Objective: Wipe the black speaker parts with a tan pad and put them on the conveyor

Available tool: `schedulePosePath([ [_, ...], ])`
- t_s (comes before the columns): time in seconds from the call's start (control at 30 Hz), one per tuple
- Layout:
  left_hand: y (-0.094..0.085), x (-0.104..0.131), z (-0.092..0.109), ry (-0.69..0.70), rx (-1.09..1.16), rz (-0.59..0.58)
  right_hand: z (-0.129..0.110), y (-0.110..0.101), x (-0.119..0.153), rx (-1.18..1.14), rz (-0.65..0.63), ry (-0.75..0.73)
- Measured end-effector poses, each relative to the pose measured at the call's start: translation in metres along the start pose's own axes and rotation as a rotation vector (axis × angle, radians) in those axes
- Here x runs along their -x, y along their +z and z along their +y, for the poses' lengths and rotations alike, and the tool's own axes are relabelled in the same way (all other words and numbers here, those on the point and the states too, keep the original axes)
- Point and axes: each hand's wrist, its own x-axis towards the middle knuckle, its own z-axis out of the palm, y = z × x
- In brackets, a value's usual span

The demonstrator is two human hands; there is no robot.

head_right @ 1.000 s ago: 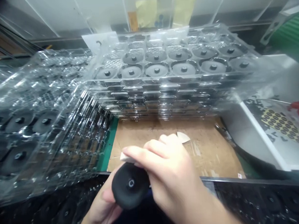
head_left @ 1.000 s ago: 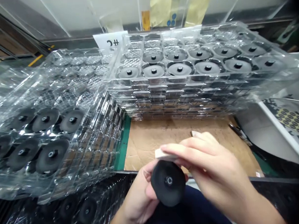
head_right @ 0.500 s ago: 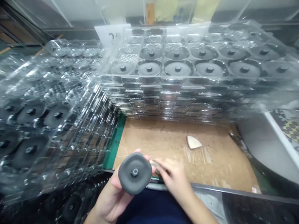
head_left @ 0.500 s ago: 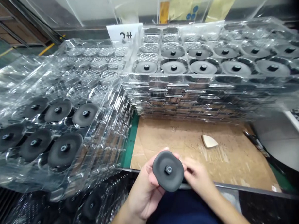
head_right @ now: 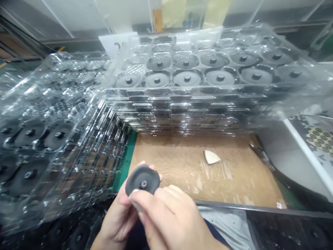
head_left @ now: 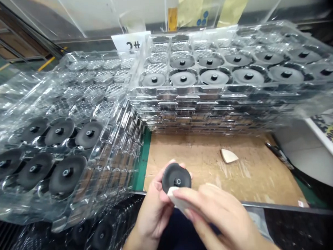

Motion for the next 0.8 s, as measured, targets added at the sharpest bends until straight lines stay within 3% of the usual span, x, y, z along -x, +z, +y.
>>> schedulePosePath([
  [0.07,0.003,0.0,-0.003,-0.002,-0.007,-0.011,0.002,-0.002,-0.003,0.012,-0.013,0.017],
  [0.2,0.014,0.0,-0.005,-0.056,-0.021,-0.06,0.006,-0.003,-0.009,0.084,0.15,-0.002],
  [0.3,0.017,0.0,0.0,-0.074,-0.022,-0.069,0.007,-0.009,0.005,0.071,0.061,-0.042],
  [0.4,0.018,-0.002,0.002,-0.156,-0.031,-0.105,0.013,-0.023,0.029,0.155,0.087,-0.068],
  [0.47,0.022,-0.004,0.0,-0.217,-0.031,-0.111,0.016,-0.034,0.04,0.23,0.11,-0.001],
  [0.57,0.029,-0.005,-0.008,-0.258,-0.034,-0.094,0.02,-0.048,0.037,0.317,0.013,0.076],
  [0.7,0.034,-0.004,-0.016,-0.276,0.004,-0.139,0.041,-0.057,0.015,0.135,-0.056,-0.187],
  [0.73,0.033,-0.004,-0.017,-0.267,0.011,-0.153,0.05,-0.058,0.012,0.066,-0.046,-0.187],
  [0.8,0.029,-0.003,-0.019,-0.251,0.019,-0.165,0.069,-0.056,0.015,-0.011,0.012,-0.053],
])
